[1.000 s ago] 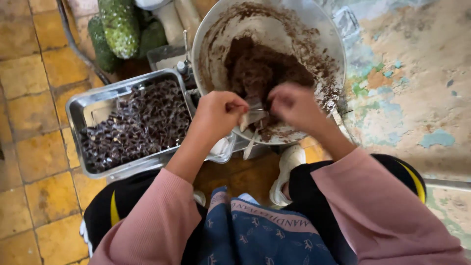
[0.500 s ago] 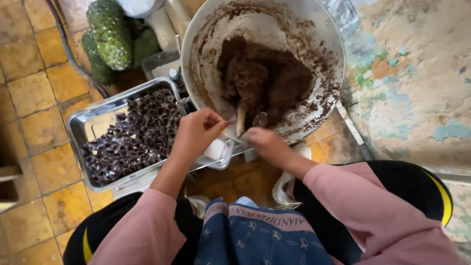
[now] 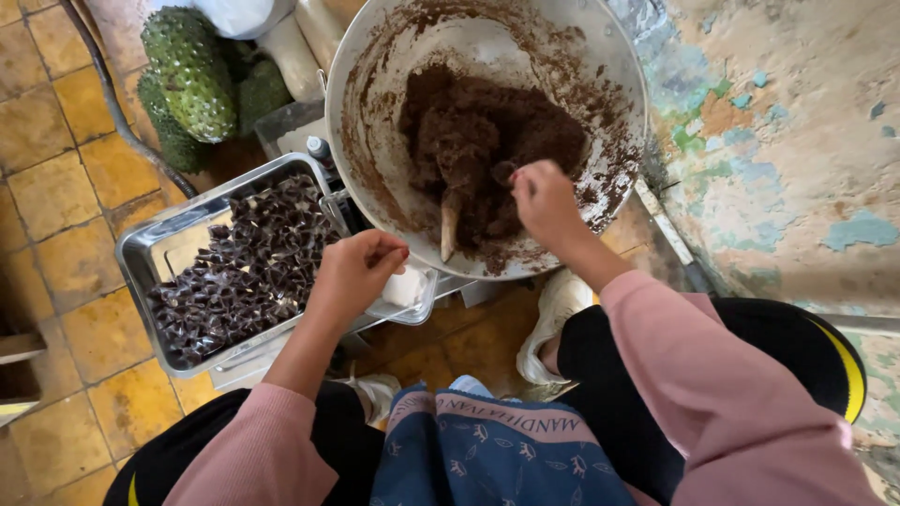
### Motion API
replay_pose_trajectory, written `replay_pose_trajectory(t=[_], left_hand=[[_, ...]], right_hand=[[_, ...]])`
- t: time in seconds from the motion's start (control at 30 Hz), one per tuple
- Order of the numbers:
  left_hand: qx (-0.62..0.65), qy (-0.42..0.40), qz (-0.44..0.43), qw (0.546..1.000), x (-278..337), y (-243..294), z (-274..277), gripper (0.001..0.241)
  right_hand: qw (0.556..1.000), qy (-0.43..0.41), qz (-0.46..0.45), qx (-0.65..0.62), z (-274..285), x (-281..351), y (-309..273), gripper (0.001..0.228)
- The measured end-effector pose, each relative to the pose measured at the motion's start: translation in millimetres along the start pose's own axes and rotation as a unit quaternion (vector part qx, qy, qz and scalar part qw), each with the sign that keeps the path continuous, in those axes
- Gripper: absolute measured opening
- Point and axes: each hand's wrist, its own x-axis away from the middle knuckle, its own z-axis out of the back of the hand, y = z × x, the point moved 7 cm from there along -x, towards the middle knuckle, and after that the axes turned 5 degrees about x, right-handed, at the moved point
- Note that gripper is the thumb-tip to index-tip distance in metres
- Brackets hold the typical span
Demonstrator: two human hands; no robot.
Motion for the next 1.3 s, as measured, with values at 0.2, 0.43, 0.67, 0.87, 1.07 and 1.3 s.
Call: replay_pose_trajectory(t=[0.2, 0.43, 0.67, 0.87, 1.07, 1.3], left_hand=[[-0.005, -0.024, -0.04, 0.999, -3, -7, -10, 0.018], [-0.002, -0.026, -0.038, 0.999, -1, -10, -12, 0.016], [-0.009, -0.033, -0.037, 0.999, -4, -13, -14, 0.017], [-0.008, -0.034, -0.034, 0.999, -5, -12, -14, 0.018], [-0.006, -0.036, -0.002, 0.999, -5, -12, -15, 0.02], [0.019, -0.01, -0.021, 1.0, -4, -14, -14, 0.023]], right_hand=[[0.997, -0.064, -0.014, -0.042, -44, 20, 18, 0.019], [0.944, -0.194, -0.205, -0.173, -54, 19, 48, 0.026], [0.917, -0.255, -0.246, -0.182, -31, 7, 50, 0.03], [0.894, -0.256, -0.291, -0.225, -4, -4, 39, 0.032], [0.876, -0.246, -0.324, -0.26, 19, -11, 20, 0.032], [0.854, -0.214, -0.312, -0.357, 35, -14, 8, 0.038]])
